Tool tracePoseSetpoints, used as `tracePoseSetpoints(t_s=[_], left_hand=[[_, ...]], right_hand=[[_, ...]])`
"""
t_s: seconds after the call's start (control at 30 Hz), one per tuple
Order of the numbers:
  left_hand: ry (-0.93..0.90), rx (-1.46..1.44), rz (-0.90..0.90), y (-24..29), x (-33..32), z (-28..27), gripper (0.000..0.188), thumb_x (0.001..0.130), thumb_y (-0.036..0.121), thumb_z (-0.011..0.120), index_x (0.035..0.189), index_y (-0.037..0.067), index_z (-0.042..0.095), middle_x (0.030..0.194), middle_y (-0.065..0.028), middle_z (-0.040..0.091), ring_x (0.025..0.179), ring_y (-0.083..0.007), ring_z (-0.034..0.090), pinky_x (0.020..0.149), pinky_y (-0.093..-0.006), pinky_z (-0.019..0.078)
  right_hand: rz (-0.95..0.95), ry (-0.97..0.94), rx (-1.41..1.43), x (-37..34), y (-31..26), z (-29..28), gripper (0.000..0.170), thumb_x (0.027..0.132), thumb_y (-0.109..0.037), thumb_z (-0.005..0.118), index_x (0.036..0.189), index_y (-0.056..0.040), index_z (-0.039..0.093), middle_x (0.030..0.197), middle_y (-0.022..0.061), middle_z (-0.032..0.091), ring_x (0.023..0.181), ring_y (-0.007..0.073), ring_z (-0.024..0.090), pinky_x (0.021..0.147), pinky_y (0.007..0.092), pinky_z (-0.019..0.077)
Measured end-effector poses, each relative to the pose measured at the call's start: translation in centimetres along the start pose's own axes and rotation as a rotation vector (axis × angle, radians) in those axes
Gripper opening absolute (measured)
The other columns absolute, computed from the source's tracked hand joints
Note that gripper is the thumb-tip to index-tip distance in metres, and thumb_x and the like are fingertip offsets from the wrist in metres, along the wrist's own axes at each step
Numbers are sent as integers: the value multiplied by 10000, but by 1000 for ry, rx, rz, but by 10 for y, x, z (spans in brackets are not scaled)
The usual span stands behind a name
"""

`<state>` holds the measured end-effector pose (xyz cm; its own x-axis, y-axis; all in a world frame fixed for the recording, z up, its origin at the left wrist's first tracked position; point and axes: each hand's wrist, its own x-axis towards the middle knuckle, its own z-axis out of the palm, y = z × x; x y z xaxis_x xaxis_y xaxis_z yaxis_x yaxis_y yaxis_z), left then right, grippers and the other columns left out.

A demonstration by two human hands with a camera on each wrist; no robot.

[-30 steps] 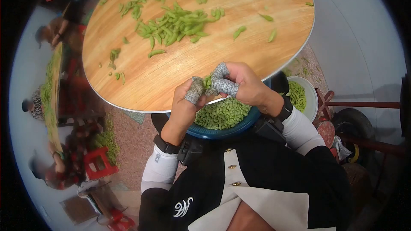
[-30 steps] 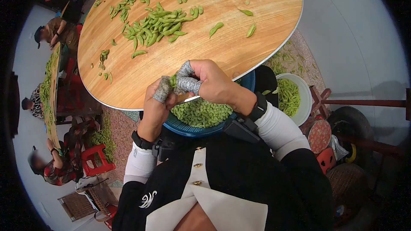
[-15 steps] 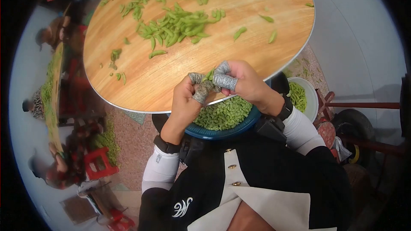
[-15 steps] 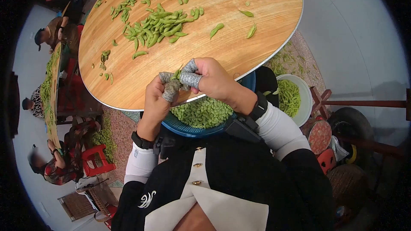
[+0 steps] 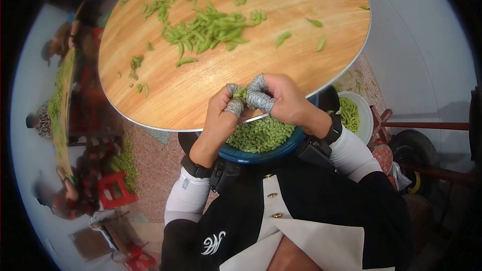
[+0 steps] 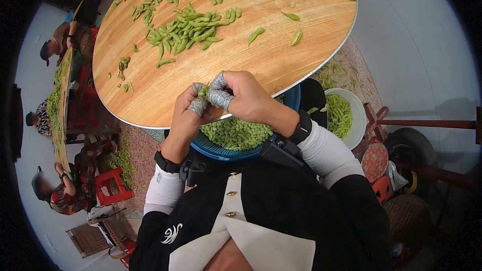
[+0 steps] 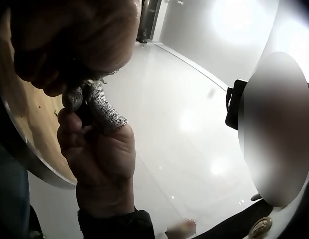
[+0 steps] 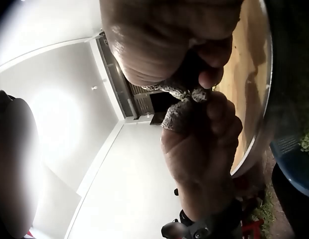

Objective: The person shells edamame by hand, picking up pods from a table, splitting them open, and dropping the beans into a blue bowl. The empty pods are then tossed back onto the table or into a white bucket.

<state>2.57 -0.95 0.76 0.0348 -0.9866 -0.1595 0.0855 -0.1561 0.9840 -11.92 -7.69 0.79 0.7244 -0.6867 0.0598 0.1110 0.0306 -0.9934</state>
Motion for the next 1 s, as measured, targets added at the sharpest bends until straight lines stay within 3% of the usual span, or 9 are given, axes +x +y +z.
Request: tracePoseSetpoints(t_s=[0.17,0.3,0.37,0.47,0.6,0.7,0.8,0.87,1.0], left_hand=[[38,-48,-50,-5,1,5,104,770,28,404,840,44,480,687,9,509,568,-41,460,482,-152,355],[83,4,71,-12,3,1,137,761,-3,401,869,16,482,686,6,503,575,-41,444,502,-160,350],[102,50,148,-6,-1,-1,148,747,-28,411,872,5,482,663,11,489,565,-43,422,499,-172,340],[159,115,195,0,-10,-3,197,737,16,587,904,-1,484,600,47,393,523,-12,351,465,-163,292],[148,257,185,3,-8,2,178,752,4,556,918,-10,493,599,41,426,523,-12,366,461,-162,293],[153,73,181,3,-5,4,162,770,3,532,928,-15,500,606,34,461,530,-19,406,473,-161,336],[112,-126,6,5,-7,-3,108,791,3,481,896,9,507,645,19,504,552,-40,454,496,-162,385],[-55,-363,-82,-4,-3,-13,95,802,10,438,858,40,509,684,8,516,569,-63,480,520,-164,418],[141,-333,-168,1,-4,1,99,804,17,416,832,56,502,678,-4,517,544,-64,464,471,-158,376]], right_hand=[[121,-9,65,-2,4,1,56,750,-15,537,792,22,539,706,13,547,661,58,471,579,218,402],[93,7,108,-2,0,0,52,756,-22,535,789,19,538,691,16,548,627,58,481,550,209,407],[192,74,153,-1,-4,-4,51,762,-32,537,783,14,535,675,18,545,578,58,486,502,200,405],[188,95,148,-1,-2,-3,53,764,-39,539,775,12,532,658,23,539,538,58,481,459,199,394],[162,85,133,-1,-1,3,58,768,-45,541,778,12,533,653,22,533,554,52,472,471,198,390],[110,63,89,-3,0,3,45,747,-21,537,768,18,528,642,24,527,571,56,467,492,209,386],[-22,16,-73,-4,2,3,48,714,11,527,759,25,520,646,33,536,588,67,466,512,230,385],[-119,9,-200,-3,1,6,63,687,29,517,750,27,515,651,45,544,599,76,470,523,249,386],[-74,-30,-213,-3,-2,7,57,700,27,515,757,25,519,675,47,556,621,72,477,546,245,399]])
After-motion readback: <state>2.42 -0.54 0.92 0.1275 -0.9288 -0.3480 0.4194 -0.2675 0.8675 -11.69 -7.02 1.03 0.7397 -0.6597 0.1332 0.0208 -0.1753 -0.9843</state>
